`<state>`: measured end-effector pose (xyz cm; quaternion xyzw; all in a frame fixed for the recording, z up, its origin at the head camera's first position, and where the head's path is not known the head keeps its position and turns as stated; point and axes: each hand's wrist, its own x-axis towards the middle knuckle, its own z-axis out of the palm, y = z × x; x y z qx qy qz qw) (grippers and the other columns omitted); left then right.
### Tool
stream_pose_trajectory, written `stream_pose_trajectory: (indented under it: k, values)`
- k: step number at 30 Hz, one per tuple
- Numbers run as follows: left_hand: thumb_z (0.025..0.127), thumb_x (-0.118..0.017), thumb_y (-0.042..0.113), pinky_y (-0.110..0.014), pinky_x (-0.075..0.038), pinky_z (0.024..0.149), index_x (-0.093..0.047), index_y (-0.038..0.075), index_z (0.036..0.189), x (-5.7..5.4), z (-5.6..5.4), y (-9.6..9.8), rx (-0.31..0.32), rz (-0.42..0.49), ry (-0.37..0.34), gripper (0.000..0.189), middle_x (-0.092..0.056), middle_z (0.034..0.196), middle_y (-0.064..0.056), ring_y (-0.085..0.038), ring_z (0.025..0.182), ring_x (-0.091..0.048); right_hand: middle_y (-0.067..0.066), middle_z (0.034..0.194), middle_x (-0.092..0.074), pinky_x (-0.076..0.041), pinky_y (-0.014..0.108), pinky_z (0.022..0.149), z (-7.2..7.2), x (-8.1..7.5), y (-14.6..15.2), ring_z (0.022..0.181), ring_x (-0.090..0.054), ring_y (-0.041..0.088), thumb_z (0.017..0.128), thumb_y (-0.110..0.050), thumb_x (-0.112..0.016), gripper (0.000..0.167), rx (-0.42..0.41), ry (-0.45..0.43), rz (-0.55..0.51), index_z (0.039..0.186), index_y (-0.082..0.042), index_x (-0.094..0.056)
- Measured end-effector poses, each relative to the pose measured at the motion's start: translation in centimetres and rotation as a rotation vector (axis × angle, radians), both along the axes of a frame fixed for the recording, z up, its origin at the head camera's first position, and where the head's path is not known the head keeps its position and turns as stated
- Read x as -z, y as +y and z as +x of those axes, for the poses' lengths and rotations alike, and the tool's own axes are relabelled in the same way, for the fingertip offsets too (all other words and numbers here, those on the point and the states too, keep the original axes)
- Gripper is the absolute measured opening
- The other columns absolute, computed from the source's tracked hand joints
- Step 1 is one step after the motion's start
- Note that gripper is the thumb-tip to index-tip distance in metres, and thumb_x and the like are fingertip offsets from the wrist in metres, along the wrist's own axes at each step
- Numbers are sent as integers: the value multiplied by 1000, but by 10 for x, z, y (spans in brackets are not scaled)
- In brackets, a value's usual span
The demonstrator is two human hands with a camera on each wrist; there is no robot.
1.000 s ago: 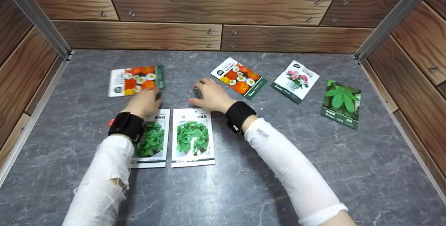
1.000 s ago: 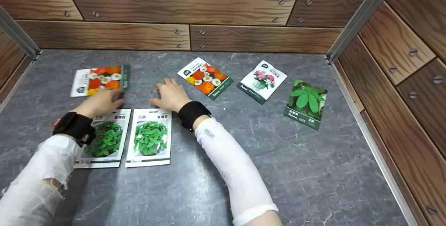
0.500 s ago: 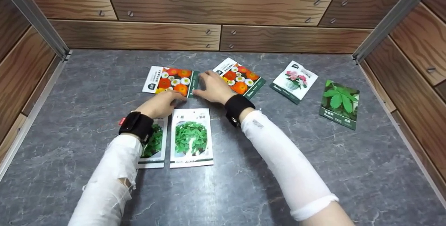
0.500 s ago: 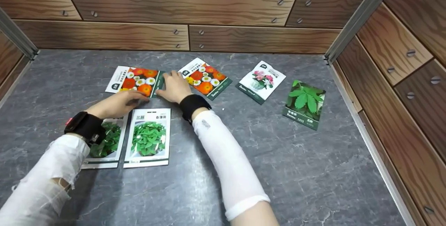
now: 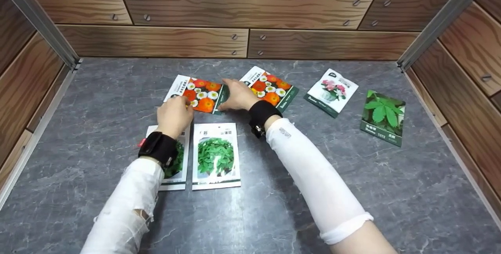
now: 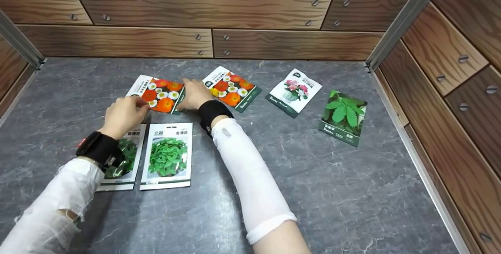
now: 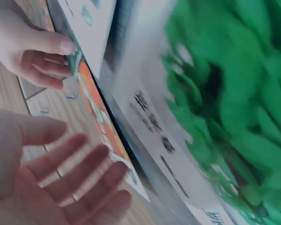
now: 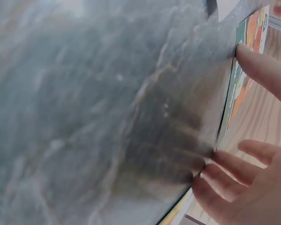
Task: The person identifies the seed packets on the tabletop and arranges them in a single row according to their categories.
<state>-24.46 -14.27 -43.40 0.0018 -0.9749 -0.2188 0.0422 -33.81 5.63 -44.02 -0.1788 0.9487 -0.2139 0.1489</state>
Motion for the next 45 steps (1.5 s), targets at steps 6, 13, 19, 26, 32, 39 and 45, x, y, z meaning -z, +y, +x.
stream_pose_trajectory:
  k: [6,13,19,26,32,39,45]
  values:
    - [99,-49,14,-64,-59,94,-75,-8,103,-1,5,12,-48,-87,-121,34,-74,117,-33,-52,108,-72,23,163,-42,-39,46,128,3,-5,2,154,-40,39,81,-38,-90,103,24,32,68,163,-7,-36]
    - [102,-53,19,-64,-55,103,-69,-9,122,1,5,21,-23,-58,-186,39,-68,130,-31,-52,122,-66,21,137,-64,-50,44,112,6,-9,10,127,-61,36,94,-29,-77,56,123,71,-82,138,1,-62]
    - [107,-52,29,-64,-52,107,-67,-6,131,-6,5,25,-10,44,-197,44,-66,136,-31,-50,127,-64,22,137,-70,-59,36,96,12,-16,15,109,-72,34,101,-12,-65,35,264,47,-476,132,2,-63]
    - [111,-48,34,-56,-47,117,-50,-3,152,-12,7,31,-44,370,-139,56,-60,149,-28,-46,137,-59,24,125,-71,-66,32,71,32,-25,25,67,-66,10,100,-1,-63,33,357,-85,-874,131,6,-56]
    - [110,-51,24,-46,-51,110,-50,-1,149,-17,15,47,-73,778,-60,46,-65,140,-28,-38,129,-64,6,98,-68,-66,46,87,55,-22,38,71,-66,11,99,4,-62,38,327,-161,-973,136,4,-52]
    - [106,-55,6,-34,-58,101,-56,-2,137,-24,38,75,-45,1022,57,32,-70,133,-26,-34,122,-69,15,107,-75,-66,34,84,85,-24,72,82,-71,11,93,5,-65,36,216,-149,-895,128,3,-56]
    - [101,-60,-1,-26,-60,87,-63,-3,130,-20,55,90,-26,1034,87,29,-73,120,-24,-30,107,-73,24,117,-74,-62,23,86,109,-34,98,91,-71,8,96,-3,-69,29,185,-31,-811,122,7,-64]
